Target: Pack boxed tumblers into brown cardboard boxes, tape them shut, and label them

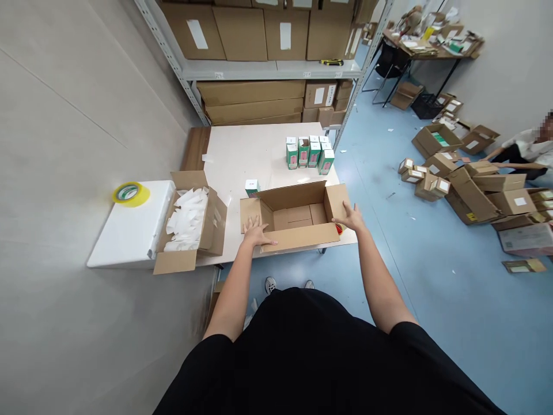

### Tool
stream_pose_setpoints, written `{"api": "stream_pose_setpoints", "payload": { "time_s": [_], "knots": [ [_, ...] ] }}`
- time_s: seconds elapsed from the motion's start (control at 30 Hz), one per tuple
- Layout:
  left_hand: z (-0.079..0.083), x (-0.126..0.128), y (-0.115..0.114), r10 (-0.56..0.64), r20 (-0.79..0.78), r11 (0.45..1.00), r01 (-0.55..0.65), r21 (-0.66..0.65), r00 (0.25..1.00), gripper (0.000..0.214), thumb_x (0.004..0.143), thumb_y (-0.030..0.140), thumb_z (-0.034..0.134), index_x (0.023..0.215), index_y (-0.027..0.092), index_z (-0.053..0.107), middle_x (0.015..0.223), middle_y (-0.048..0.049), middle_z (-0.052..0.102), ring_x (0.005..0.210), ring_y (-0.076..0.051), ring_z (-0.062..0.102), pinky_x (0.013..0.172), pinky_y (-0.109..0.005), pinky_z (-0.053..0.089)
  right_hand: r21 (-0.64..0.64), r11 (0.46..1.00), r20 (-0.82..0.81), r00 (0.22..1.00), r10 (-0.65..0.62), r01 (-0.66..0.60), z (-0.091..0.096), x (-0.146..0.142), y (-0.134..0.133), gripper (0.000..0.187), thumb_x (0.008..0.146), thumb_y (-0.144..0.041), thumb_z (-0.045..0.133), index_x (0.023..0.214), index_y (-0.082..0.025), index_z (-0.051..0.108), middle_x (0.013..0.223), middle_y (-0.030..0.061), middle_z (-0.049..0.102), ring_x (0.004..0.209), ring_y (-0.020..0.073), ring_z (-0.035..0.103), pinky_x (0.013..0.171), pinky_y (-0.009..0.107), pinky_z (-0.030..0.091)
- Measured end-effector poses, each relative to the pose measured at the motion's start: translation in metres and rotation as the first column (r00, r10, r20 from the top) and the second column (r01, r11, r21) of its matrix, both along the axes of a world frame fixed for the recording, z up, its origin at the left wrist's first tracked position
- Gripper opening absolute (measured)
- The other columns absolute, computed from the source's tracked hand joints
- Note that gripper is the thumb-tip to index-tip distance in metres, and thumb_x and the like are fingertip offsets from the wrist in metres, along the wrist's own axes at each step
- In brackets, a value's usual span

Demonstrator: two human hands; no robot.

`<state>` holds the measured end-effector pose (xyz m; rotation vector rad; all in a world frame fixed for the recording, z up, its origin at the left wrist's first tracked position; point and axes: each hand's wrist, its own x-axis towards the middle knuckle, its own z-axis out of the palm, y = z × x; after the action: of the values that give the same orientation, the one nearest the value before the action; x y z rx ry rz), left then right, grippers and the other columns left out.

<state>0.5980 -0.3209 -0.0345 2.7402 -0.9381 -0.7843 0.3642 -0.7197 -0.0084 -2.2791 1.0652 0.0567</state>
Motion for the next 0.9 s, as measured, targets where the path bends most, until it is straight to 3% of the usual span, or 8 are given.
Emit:
{"api": "stream_pose_setpoints", "payload": {
  "time_s": [0.17,0.27,0.33,0.4,0.57,0.7,0.8,0.9],
  "knots": [
    [-0.017,-0.006,0.0,0.046,-0.043,0.992,-0.051,-0.114,0.998,0.118,0.045,0.078,0.093,0.147,0.026,0.065,0.18,-0.0111,0.005,0.161,-0.052,-0.003,0.13,-0.064,0.014,-0.089,0.996,-0.118,0.993,-0.006,-0.005,-0.017,0.025,0.025,0.108,0.08,-0.073,0.072,0.166,-0.021,0.032,0.176,0.0199,0.016,0.161,0.0478,0.008,0.126,0.062,0.022],
    [-0.028,-0.015,-0.003,0.089,-0.039,0.973,-0.096,-0.209,0.995,0.11,0.043,0.075,0.096,0.136,0.021,0.073,0.18,-0.0104,0.003,0.162,-0.051,0.001,0.132,-0.052,0.021,-0.038,0.998,-0.13,0.991,0.038,-0.044,-0.024,0.037,0.032,0.088,0.087,-0.054,0.068,0.161,-0.017,0.037,0.166,0.0217,0.039,0.153,0.0408,0.035,0.121,0.052,0.035],
    [-0.033,-0.021,-0.005,0.12,-0.018,0.961,-0.121,-0.25,0.993,0.098,0.046,0.074,0.096,0.126,0.02,0.078,0.18,-0.0084,0.004,0.162,-0.049,0.002,0.133,-0.047,0.021,0.061,0.997,-0.119,0.992,0.047,-0.04,-0.026,0.041,0.034,0.072,0.088,-0.041,0.062,0.154,-0.018,0.045,0.149,0.0192,0.06,0.135,0.036,0.057,0.11,0.045,0.046],
    [-0.035,-0.026,-0.008,0.136,0.002,0.954,-0.131,-0.27,0.991,0.086,0.05,0.073,0.095,0.117,0.021,0.081,0.18,-0.0063,0.008,0.163,-0.047,0.005,0.133,-0.046,0.022,0.131,0.991,-0.077,0.996,0.044,-0.034,-0.027,0.042,0.036,0.061,0.086,-0.033,0.058,0.145,-0.02,0.055,0.131,0.0146,0.072,0.118,0.0329,0.066,0.101,0.04,0.05],
    [-0.034,-0.036,-0.014,0.172,0.056,0.943,-0.148,-0.297,0.984,0.069,0.06,0.069,0.093,0.107,0.02,0.081,0.18,-0.0077,0.011,0.161,-0.04,0.026,0.128,-0.04,0.034,0.209,0.977,0.095,0.995,0.014,-0.034,-0.025,0.038,0.039,0.043,0.078,-0.026,0.05,0.116,-0.016,0.07,0.11,0.0106,0.077,0.099,0.028,0.066,0.088,0.034,0.052],
    [-0.028,-0.045,-0.01,0.235,0.041,0.926,-0.211,-0.314,0.971,0.044,0.08,0.059,0.083,0.104,0.022,0.081,0.178,-0.0061,0.017,0.146,-0.033,0.052,0.117,-0.038,0.048,0.28,0.959,0.176,0.984,0.002,-0.052,-0.015,0.035,0.045,0.034,0.075,-0.025,0.049,0.101,-0.017,0.069,0.101,0.009,0.076,0.092,0.0259,0.064,0.08,0.031,0.051],
    [-0.021,-0.044,0.006,0.305,0.063,0.896,-0.264,-0.356,0.95,0.026,0.092,0.049,0.074,0.101,0.026,0.081,0.174,-0.0022,0.032,0.138,-0.029,0.06,0.113,-0.039,0.053,0.315,0.946,0.233,0.973,0.0,-0.076,-0.007,0.039,0.056,0.028,0.077,-0.029,0.054,0.097,-0.018,0.069,0.095,0.0073,0.075,0.091,0.0261,0.063,0.08,0.033,0.051],
    [-0.018,-0.033,0.032,0.351,0.068,0.878,-0.303,-0.371,0.934,0.024,0.092,0.048,0.073,0.098,0.027,0.081,0.174,0.0004,0.031,0.136,-0.028,0.062,0.114,-0.036,0.053,0.379,0.917,0.283,0.959,0.016,-0.127,-0.004,0.047,0.072,0.027,0.08,-0.035,0.063,0.099,-0.017,0.07,0.089,0.0077,0.075,0.091,0.0265,0.064,0.082,0.035,0.052]
  ]
}}
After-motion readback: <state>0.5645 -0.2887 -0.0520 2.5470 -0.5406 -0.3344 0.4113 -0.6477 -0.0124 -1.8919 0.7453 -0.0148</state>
